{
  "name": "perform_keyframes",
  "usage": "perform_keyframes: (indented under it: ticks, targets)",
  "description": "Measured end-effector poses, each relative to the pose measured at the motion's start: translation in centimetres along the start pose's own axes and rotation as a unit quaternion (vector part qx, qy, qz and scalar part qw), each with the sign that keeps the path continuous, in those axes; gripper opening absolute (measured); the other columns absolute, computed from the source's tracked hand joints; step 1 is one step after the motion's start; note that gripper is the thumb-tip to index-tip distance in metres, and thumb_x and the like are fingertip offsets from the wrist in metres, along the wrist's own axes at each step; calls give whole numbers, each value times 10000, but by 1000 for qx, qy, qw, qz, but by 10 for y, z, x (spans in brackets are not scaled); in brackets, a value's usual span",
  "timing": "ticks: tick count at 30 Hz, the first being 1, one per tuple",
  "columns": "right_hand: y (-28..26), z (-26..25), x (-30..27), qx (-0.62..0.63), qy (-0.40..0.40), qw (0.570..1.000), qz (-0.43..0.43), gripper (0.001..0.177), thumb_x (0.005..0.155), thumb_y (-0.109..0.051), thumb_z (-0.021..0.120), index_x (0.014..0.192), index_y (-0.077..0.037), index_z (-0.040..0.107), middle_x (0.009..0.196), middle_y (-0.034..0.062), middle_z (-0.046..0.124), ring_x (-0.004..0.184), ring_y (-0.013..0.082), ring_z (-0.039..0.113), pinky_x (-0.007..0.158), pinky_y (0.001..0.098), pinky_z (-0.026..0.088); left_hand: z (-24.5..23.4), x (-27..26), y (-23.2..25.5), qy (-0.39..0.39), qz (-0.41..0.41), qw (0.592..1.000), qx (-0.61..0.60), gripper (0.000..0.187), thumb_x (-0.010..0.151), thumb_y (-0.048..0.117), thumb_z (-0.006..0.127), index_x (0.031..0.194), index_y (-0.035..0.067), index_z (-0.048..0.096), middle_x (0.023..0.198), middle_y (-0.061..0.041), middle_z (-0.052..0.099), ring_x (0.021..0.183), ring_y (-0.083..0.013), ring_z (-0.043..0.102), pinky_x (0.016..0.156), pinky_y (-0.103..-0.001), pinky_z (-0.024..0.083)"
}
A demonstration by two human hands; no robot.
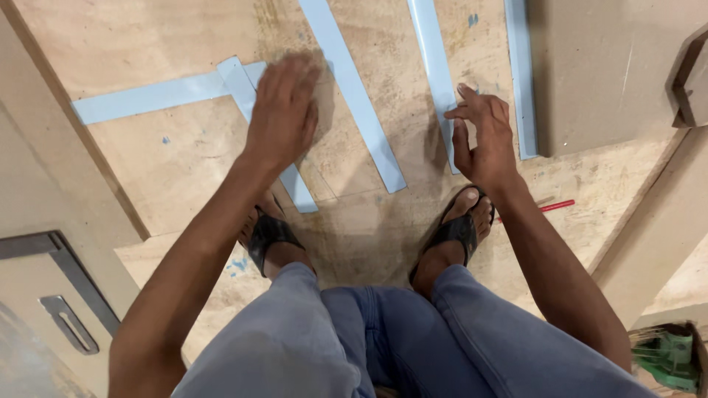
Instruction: The person applies glue to thin wood strips and presses them onto a large wooden board to create a pattern, using their hands to align and secure each strip.
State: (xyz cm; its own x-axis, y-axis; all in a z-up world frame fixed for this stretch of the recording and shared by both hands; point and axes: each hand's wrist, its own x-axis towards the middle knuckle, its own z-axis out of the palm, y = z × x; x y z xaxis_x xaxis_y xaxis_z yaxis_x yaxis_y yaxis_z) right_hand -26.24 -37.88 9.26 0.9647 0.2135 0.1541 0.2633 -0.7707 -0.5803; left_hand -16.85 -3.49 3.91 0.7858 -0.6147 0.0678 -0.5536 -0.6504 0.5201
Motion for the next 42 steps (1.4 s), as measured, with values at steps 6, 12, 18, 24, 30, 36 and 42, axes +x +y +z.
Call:
perform_keyframes:
  ticks: [6, 12, 18, 24, 30, 36, 42]
  targets:
    - [6, 23, -7, 27, -21, 999, 35, 500, 1101, -3, 596, 1562, -38, 404, 1286, 139, 708, 1246, 337, 621, 1117, 473, 490, 24, -42, 40, -148, 84, 985, 19, 587, 1083, 292, 545, 1607, 77, 391, 1691, -142, 277, 1565, -308, 231, 1295, -486, 187]
    - [-1, 56, -6, -15, -69, 997, 23, 692, 1039, -140, 757, 1580, -28, 341, 1618, 229, 375, 1500, 439, 385, 1259, 519, 397, 50, -49, 65, -177, 111, 976, 55, 738, 1044, 406, 521, 1642, 55, 268, 1724, -133, 143, 1593, -294, 98, 1295, -484, 126]
    - [-6, 82, 25, -39, -70, 997, -19, 863, 990, -217, 869, 1619, -33, 307, 1657, 232, 283, 1527, 449, 336, 1276, 534, 371, 56, -33, 54, -120, 59, 985, 106, 704, 1080, 342, 507, 1667, 41, 260, 1729, -144, 123, 1577, -300, 88, 1273, -466, 82]
    - [-3, 93, 62, -44, -88, 995, -17, 937, 1010, -326, 900, 1625, -43, 253, 1673, 253, 217, 1560, 469, 253, 1283, 553, 332, 45, -13, 5, -46, 36, 971, 232, 606, 1161, 357, 503, 1677, 108, 307, 1786, -93, 137, 1648, -253, 104, 1355, -445, 68]
    - [-5, 99, 67, -51, -119, 992, -9, 1011, 1005, -454, 907, 1635, -52, 227, 1682, 265, 186, 1564, 474, 217, 1297, 567, 293, 46, -7, 6, -38, 45, 981, 186, 630, 1165, 414, 494, 1709, 138, 337, 1767, -101, 160, 1627, -267, 106, 1330, -467, 59]
    - [2, 103, 66, -66, -123, 990, -13, 1038, 976, -480, 916, 1635, -51, 238, 1698, 274, 166, 1582, 467, 195, 1293, 576, 286, 45, 14, -10, -42, -7, 992, 116, 599, 1174, 363, 489, 1671, 57, 353, 1699, -159, 283, 1585, -298, 207, 1299, -509, 119]
    - [7, 108, 55, -71, -132, 988, -26, 1088, 925, -534, 893, 1639, -52, 228, 1678, 261, 173, 1606, 461, 220, 1315, 575, 309, 49, 12, -20, 0, 7, 993, 122, 510, 1179, 273, 503, 1615, 31, 395, 1649, -141, 398, 1545, -298, 317, 1283, -518, 203]
